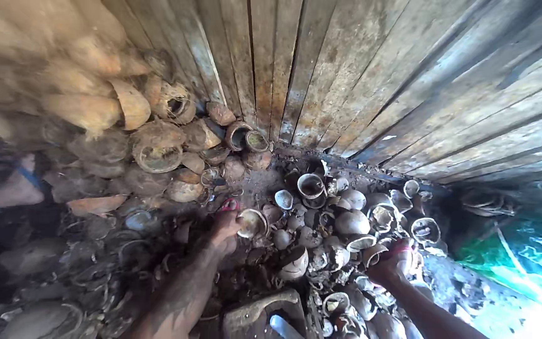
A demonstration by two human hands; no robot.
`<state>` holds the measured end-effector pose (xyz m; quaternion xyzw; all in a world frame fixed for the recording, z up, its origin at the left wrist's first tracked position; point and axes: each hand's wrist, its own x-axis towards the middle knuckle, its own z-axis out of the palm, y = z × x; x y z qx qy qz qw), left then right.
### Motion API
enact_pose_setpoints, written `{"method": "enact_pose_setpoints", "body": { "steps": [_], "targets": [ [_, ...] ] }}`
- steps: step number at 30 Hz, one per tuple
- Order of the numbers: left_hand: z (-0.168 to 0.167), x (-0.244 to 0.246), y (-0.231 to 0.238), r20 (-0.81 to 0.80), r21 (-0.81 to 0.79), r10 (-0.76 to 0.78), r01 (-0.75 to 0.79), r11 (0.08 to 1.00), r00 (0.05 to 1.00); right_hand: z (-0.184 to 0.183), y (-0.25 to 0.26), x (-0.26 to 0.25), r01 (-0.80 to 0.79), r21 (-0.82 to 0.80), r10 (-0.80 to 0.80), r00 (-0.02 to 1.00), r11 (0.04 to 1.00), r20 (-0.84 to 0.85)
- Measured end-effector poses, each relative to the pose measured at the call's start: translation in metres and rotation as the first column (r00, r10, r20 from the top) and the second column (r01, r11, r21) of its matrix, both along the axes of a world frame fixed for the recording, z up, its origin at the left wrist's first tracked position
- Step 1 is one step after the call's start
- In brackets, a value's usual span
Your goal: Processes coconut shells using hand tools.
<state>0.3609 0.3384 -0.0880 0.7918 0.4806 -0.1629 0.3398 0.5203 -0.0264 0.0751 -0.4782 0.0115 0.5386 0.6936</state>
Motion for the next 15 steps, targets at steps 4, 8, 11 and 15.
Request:
{"method": "enact_pose_setpoints", "body": {
  "steps": [4, 8, 11, 15],
  "targets": [
    [0.091, -0.013, -0.049, 0.326, -0.205, 0.396, -0.344, 0.916, 0.859, 0.016, -0.017, 0.002, 0.026, -0.126, 0.004, 0.974, 0.992, 0.226],
    [0.150, -0.029, -0.138, 0.389, -0.314, 0.581, -0.490, 0.813, 0.715, -0.002, -0.052, -0.006, 0.073, -0.153, 0.005, 0.888, 0.986, 0.460],
    [0.159, -0.048, -0.211, 0.335, -0.264, 0.539, -0.472, 0.841, 0.773, 0.012, -0.068, -0.014, 0.077, -0.178, 0.019, 0.875, 0.981, 0.484],
    [0.178, -0.053, -0.289, 0.190, -0.235, 0.525, -0.481, 0.845, 0.830, 0.017, -0.092, -0.040, 0.094, -0.177, 0.004, 0.873, 0.980, 0.487]
  ]
}}
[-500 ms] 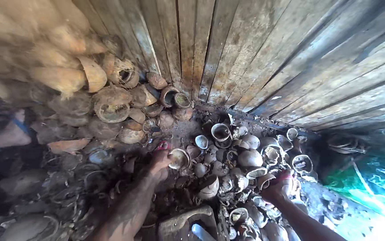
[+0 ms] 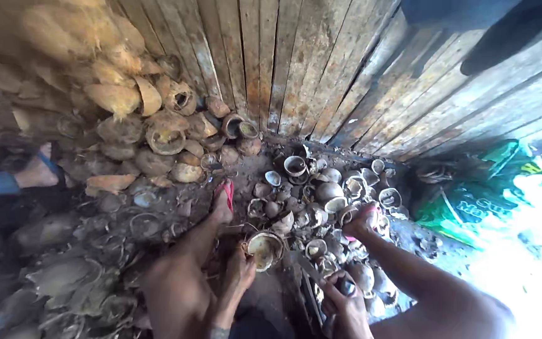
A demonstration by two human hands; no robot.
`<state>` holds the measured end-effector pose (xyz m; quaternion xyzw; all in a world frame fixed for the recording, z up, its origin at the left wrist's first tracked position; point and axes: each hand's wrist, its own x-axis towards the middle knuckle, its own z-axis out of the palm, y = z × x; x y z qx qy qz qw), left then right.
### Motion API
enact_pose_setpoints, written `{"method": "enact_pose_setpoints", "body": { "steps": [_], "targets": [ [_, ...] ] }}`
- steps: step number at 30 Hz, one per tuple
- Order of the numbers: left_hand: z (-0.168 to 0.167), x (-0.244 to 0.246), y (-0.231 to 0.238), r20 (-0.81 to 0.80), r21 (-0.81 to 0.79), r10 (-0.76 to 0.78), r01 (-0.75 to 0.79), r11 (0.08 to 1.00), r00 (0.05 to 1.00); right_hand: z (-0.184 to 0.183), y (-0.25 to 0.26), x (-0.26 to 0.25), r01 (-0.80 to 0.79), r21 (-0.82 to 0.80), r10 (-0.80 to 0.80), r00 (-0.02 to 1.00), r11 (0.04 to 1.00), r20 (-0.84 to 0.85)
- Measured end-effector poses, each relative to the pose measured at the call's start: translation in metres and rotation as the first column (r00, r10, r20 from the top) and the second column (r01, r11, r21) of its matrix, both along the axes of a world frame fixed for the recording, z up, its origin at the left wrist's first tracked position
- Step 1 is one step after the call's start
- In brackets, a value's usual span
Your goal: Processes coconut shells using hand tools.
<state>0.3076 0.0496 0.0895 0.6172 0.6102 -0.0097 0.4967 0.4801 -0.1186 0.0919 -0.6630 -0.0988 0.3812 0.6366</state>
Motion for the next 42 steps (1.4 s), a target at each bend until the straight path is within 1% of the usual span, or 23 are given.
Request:
{"method": "enact_pose_setpoints", "body": {
  "steps": [1, 2, 3, 5, 8, 11, 13, 16, 21, 28, 31, 34, 36, 38, 40, 42],
  "targets": [
    [-0.014, -0.001, -0.012, -0.008, 0.041, 0.014, -0.014, 0.999, 1.000, -0.004, -0.010, -0.013, 0.022, -0.009, -0.023, 0.999, 1.000, -0.038],
    [-0.033, -0.003, -0.023, 0.003, 0.120, 0.032, -0.032, 0.992, 0.999, -0.008, -0.018, -0.026, 0.041, -0.024, -0.042, 0.997, 0.999, -0.063],
    [-0.048, -0.006, -0.031, -0.009, 0.173, 0.018, -0.016, 0.985, 1.000, -0.013, -0.022, -0.035, 0.048, -0.030, -0.050, 0.996, 0.998, -0.072],
    [-0.060, -0.009, -0.040, -0.046, 0.231, -0.029, 0.038, 0.972, 0.999, -0.024, -0.022, -0.047, 0.051, -0.038, -0.053, 0.997, 0.998, -0.052],
    [-0.061, -0.009, -0.041, -0.139, 0.230, -0.106, 0.136, 0.964, 0.985, -0.043, -0.012, -0.057, 0.087, -0.039, -0.088, 0.996, 0.995, -0.023],
    [-0.060, -0.007, -0.039, -0.221, 0.212, -0.153, 0.200, 0.956, 0.963, -0.057, -0.002, -0.063, 0.085, -0.071, -0.089, 0.995, 0.994, -0.043],
    [-0.055, -0.002, -0.039, -0.284, 0.179, -0.176, 0.232, 0.956, 0.943, -0.059, 0.005, -0.066, 0.082, -0.107, -0.091, 0.992, 0.991, -0.083],
    [-0.046, 0.006, -0.044, -0.338, 0.141, -0.184, 0.243, 0.960, 0.923, -0.058, 0.011, -0.069, 0.091, -0.156, -0.106, 0.990, 0.984, -0.092],
    [-0.046, 0.010, -0.049, -0.352, 0.144, -0.168, 0.231, 0.962, 0.921, -0.047, 0.017, -0.077, 0.123, -0.190, -0.144, 0.985, 0.974, -0.099],
    [-0.050, 0.012, -0.039, -0.350, 0.071, -0.170, 0.207, 0.976, 0.921, -0.048, 0.032, -0.077, 0.151, -0.236, -0.177, 0.980, 0.960, -0.090],
    [-0.051, 0.016, -0.037, -0.378, 0.079, -0.163, 0.207, 0.975, 0.911, -0.053, 0.034, -0.077, 0.196, -0.251, -0.215, 0.975, 0.948, -0.053],
    [-0.055, 0.022, -0.037, -0.414, 0.109, -0.164, 0.227, 0.968, 0.895, -0.070, 0.041, -0.072, 0.215, -0.281, -0.224, 0.974, 0.935, -0.001],
    [-0.061, 0.022, -0.038, -0.414, 0.177, -0.149, 0.241, 0.954, 0.898, -0.083, 0.040, -0.070, 0.189, -0.232, -0.183, 0.982, 0.954, 0.047],
    [-0.063, 0.021, -0.039, -0.413, 0.202, -0.154, 0.255, 0.946, 0.898, -0.105, 0.025, -0.063, 0.117, -0.150, -0.101, 0.989, 0.982, 0.112],
    [-0.064, 0.021, -0.035, -0.404, 0.217, -0.164, 0.268, 0.939, 0.900, -0.133, 0.019, -0.035, 0.011, -0.112, -0.005, 0.998, 0.994, 0.055],
    [-0.061, 0.016, -0.033, -0.387, 0.182, -0.188, 0.275, 0.944, 0.902, -0.152, 0.021, -0.001, -0.146, -0.079, 0.145, 0.989, 0.986, -0.011]
  ]
}}
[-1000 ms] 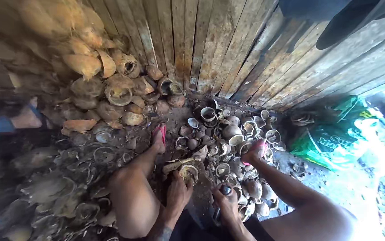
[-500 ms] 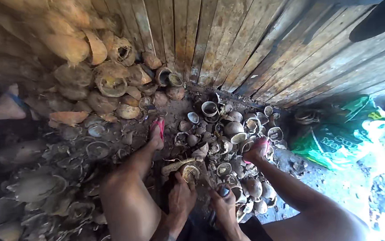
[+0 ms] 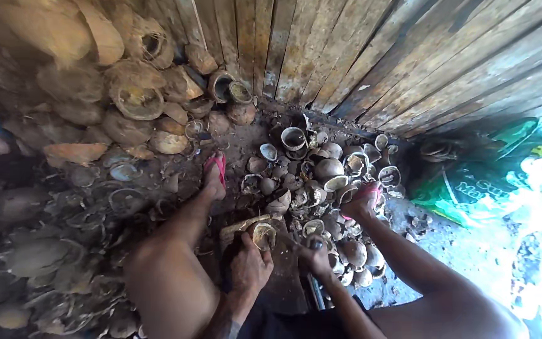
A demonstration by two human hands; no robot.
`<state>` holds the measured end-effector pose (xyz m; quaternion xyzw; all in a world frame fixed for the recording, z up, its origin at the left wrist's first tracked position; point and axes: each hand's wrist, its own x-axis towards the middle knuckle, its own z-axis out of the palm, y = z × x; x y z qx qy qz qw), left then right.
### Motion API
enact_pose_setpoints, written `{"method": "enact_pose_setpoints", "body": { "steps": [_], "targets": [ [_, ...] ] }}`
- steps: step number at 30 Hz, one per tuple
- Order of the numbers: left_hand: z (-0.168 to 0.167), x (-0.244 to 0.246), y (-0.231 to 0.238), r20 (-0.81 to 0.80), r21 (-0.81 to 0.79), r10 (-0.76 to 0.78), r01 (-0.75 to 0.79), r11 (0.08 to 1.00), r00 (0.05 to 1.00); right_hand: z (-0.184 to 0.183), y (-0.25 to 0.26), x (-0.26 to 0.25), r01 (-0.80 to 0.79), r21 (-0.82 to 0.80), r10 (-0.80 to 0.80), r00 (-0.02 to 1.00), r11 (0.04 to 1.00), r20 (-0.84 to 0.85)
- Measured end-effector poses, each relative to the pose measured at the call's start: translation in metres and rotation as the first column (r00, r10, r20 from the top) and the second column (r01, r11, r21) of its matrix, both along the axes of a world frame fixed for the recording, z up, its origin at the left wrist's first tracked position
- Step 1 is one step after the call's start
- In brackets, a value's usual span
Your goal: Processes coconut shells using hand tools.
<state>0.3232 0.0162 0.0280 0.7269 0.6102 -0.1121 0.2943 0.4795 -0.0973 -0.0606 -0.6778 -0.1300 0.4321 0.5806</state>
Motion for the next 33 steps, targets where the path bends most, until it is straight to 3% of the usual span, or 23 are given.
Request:
{"method": "enact_pose_setpoints", "body": {
  "steps": [2, 4, 6, 8, 12, 15, 16, 18, 20, 22, 26, 28, 30, 33],
  "targets": [
    [0.001, -0.008, 0.008, 0.032, -0.064, -0.008, 0.010, 0.998, 0.999, 0.004, 0.011, 0.022, -0.141, 0.032, 0.139, 0.989, 0.989, 0.057],
    [-0.002, -0.017, 0.012, 0.100, -0.107, 0.006, 0.005, 0.994, 0.995, 0.032, 0.014, 0.020, -0.197, -0.026, 0.198, 0.963, 0.980, 0.185],
    [-0.006, -0.016, 0.012, 0.119, -0.097, 0.038, -0.026, 0.995, 0.992, 0.054, 0.009, 0.003, -0.158, -0.084, 0.175, 0.950, 0.984, 0.259],
    [-0.009, -0.007, 0.011, 0.104, -0.066, 0.078, -0.072, 0.995, 0.991, 0.052, 0.007, -0.009, -0.043, -0.102, 0.066, 0.970, 0.994, 0.234],
    [-0.013, 0.000, 0.006, 0.116, 0.001, 0.132, -0.133, 0.991, 0.985, 0.031, 0.000, -0.034, 0.207, -0.133, -0.220, 0.971, 0.969, -0.096],
    [-0.015, -0.001, 0.001, 0.102, 0.003, 0.164, -0.165, 0.986, 0.981, 0.059, 0.010, -0.065, 0.379, -0.264, -0.462, 0.728, 0.887, -0.506],
    [-0.017, -0.003, 0.000, 0.107, 0.008, 0.171, -0.172, 0.985, 0.979, 0.067, 0.012, -0.071, 0.409, -0.267, -0.488, 0.719, 0.873, -0.494],
    [-0.015, -0.007, 0.000, 0.107, -0.010, 0.168, -0.168, 0.986, 0.980, 0.071, 0.010, -0.080, 0.402, -0.132, -0.422, 0.884, 0.906, -0.201],
    [-0.013, -0.009, 0.002, 0.100, -0.045, 0.154, -0.150, 0.988, 0.983, 0.064, 0.005, -0.074, 0.287, -0.033, -0.281, 0.952, 0.957, 0.120],
    [-0.015, -0.007, 0.006, 0.114, -0.048, 0.134, -0.130, 0.990, 0.984, 0.049, 0.009, -0.044, 0.136, -0.032, -0.123, 0.958, 0.990, 0.257],
    [-0.020, -0.015, 0.009, 0.146, -0.034, 0.084, -0.080, 0.996, 0.986, -0.005, 0.025, 0.033, -0.234, 0.049, 0.214, 0.942, 0.971, 0.260],
    [-0.014, -0.023, 0.025, 0.183, -0.142, 0.026, 0.001, 0.990, 0.983, 0.000, 0.039, 0.046, -0.307, 0.053, 0.284, 0.923, 0.950, 0.259],
    [-0.008, -0.036, 0.039, 0.261, -0.301, 0.030, 0.052, 0.952, 0.965, 0.027, 0.030, 0.035, -0.295, -0.009, 0.287, 0.922, 0.955, 0.261],
    [-0.017, -0.042, 0.040, 0.450, -0.337, 0.252, -0.099, 0.936, 0.856, 0.067, 0.005, -0.011, -0.006, -0.110, 0.027, 0.981, 0.994, 0.192]
  ]
}}
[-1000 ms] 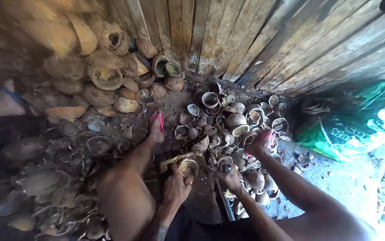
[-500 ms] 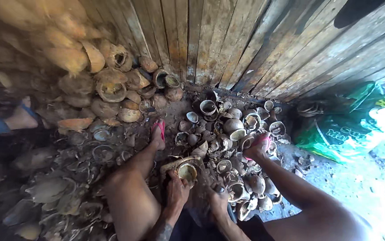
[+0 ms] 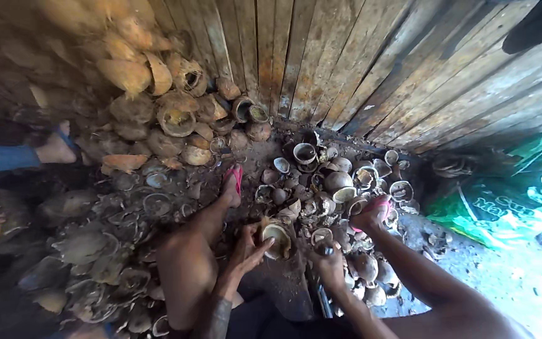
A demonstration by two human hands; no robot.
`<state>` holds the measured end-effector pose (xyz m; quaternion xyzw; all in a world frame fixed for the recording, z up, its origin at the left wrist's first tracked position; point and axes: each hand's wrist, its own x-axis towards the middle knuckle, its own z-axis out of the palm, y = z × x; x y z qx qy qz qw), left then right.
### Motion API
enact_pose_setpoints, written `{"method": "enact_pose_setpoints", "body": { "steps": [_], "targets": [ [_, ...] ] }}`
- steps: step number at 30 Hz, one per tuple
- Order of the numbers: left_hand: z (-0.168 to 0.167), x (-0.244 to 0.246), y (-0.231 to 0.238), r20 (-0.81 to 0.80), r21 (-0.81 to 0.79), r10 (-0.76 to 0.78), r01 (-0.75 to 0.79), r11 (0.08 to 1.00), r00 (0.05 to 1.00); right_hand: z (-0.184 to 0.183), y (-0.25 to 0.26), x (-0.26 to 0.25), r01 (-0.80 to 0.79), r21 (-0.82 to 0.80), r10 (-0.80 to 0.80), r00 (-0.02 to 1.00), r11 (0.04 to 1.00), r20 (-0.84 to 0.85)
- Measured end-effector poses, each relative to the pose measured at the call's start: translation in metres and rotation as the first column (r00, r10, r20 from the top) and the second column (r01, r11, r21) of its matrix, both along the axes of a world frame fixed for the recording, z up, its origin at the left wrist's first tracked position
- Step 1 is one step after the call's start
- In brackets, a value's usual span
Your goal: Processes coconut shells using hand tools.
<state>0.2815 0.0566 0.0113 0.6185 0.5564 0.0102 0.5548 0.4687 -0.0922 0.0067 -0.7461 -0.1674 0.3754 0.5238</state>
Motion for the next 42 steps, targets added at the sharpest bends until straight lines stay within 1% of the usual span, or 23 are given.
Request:
{"method": "enact_pose_setpoints", "body": {
  "steps": [2, 3, 5, 8, 12, 14, 15, 17, 19, 20, 21, 23, 24, 26, 29, 31, 33, 35, 36, 38, 39, 40, 42],
  "targets": [
    [0.001, 0.010, -0.009, -0.081, 0.135, 0.057, -0.045, 0.990, 0.995, 0.007, -0.012, -0.032, 0.194, -0.018, -0.195, 0.980, 0.981, -0.049],
    [0.002, 0.018, -0.015, -0.175, 0.205, 0.050, -0.013, 0.979, 0.983, 0.005, -0.013, -0.044, 0.263, -0.005, -0.262, 0.962, 0.965, -0.075],
    [0.001, 0.034, -0.026, -0.354, 0.256, 0.002, 0.095, 0.962, 0.935, 0.004, -0.007, -0.055, 0.320, 0.012, -0.319, 0.946, 0.947, -0.060],
    [-0.015, 0.043, -0.034, -0.429, 0.281, 0.023, 0.109, 0.954, 0.903, -0.012, -0.001, -0.033, 0.192, -0.015, -0.192, 0.981, 0.981, 0.023],
    [-0.020, 0.041, -0.028, -0.411, 0.261, -0.015, 0.133, 0.956, 0.912, -0.073, 0.018, 0.040, -0.106, 0.153, 0.113, 0.993, 0.982, -0.038],
    [-0.019, 0.034, -0.021, -0.401, 0.253, -0.054, 0.167, 0.953, 0.915, -0.068, 0.030, 0.050, -0.146, 0.196, 0.147, 0.989, 0.970, 0.009],
    [-0.017, 0.029, -0.022, -0.369, 0.246, -0.045, 0.145, 0.958, 0.928, -0.055, 0.025, 0.042, -0.126, 0.175, 0.126, 0.992, 0.976, 0.010],
    [-0.008, 0.030, -0.024, -0.229, 0.229, 0.076, -0.022, 0.973, 0.970, -0.022, 0.016, 0.018, 0.006, 0.102, -0.006, 1.000, 0.995, 0.003],
    [0.004, 0.034, -0.035, -0.160, 0.070, 0.184, -0.175, 0.982, 0.970, -0.001, -0.001, -0.019, 0.202, 0.016, -0.199, 0.975, 0.979, -0.094],
    [0.009, 0.038, -0.040, -0.161, -0.002, 0.198, -0.201, 0.980, 0.967, 0.004, -0.007, -0.037, 0.283, -0.015, -0.282, 0.943, 0.959, -0.177],
    [0.010, 0.041, -0.045, -0.186, -0.011, 0.183, -0.189, 0.982, 0.965, 0.006, -0.009, -0.052, 0.358, -0.041, -0.356, 0.898, 0.933, -0.257],
    [0.006, 0.048, -0.046, -0.305, 0.102, 0.122, -0.095, 0.990, 0.945, 0.003, -0.002, -0.062, 0.437, -0.095, -0.443, 0.836, 0.894, -0.325],
    [0.005, 0.052, -0.043, -0.362, 0.140, 0.113, -0.066, 0.988, 0.925, -0.004, 0.002, -0.055, 0.413, -0.118, -0.429, 0.852, 0.903, -0.300],
    [0.003, 0.055, -0.042, -0.425, 0.164, 0.101, -0.034, 0.986, 0.900, -0.021, 0.003, -0.029, 0.286, -0.119, -0.308, 0.913, 0.951, -0.269],
    [-0.006, 0.055, -0.045, -0.406, 0.222, 0.107, -0.016, 0.975, 0.908, -0.053, 0.013, 0.024, 0.047, 0.009, -0.043, 0.959, 0.999, -0.279],
    [-0.002, 0.050, -0.042, -0.414, 0.194, 0.061, 0.023, 0.981, 0.908, -0.057, 0.016, 0.036, -0.002, 0.038, 0.013, 0.958, 0.999, -0.287],
    [0.000, 0.037, -0.042, -0.332, 0.191, 0.089, -0.026, 0.981, 0.939, -0.040, 0.009, 0.019, 0.066, -0.004, -0.064, 0.949, 0.998, -0.309],
    [-0.001, 0.029, -0.046, -0.220, 0.203, 0.172, -0.128, 0.971, 0.960, -0.013, 0.000, -0.012, 0.241, -0.103, -0.262, 0.871, 0.965, -0.416],
    [0.001, 0.029, -0.051, -0.206, 0.219, 0.190, -0.145, 0.965, 0.960, -0.002, -0.004, -0.029, 0.329, -0.173, -0.372, 0.798, 0.928, -0.475],
    [0.002, 0.037, -0.057, -0.231, 0.263, 0.184, -0.121, 0.957, 0.955, 0.009, -0.005, -0.052, 0.443, -0.257, -0.507, 0.668, 0.859, -0.544],
    [-0.001, 0.043, -0.055, -0.276, 0.286, 0.184, -0.102, 0.953, 0.943, 0.006, -0.003, -0.056, 0.473, -0.269, -0.540, 0.659, 0.839, -0.524],
    [-0.003, 0.048, -0.053, -0.323, 0.296, 0.185, -0.087, 0.951, 0.928, 0.001, -0.001, -0.055, 0.471, -0.251, -0.532, 0.706, 0.846, -0.468],
    [-0.003, 0.052, -0.048, -0.391, 0.282, 0.173, -0.061, 0.957, 0.904, -0.011, 0.001, -0.033, 0.342, -0.159, -0.375, 0.881, 0.926, -0.290]
  ]
}}
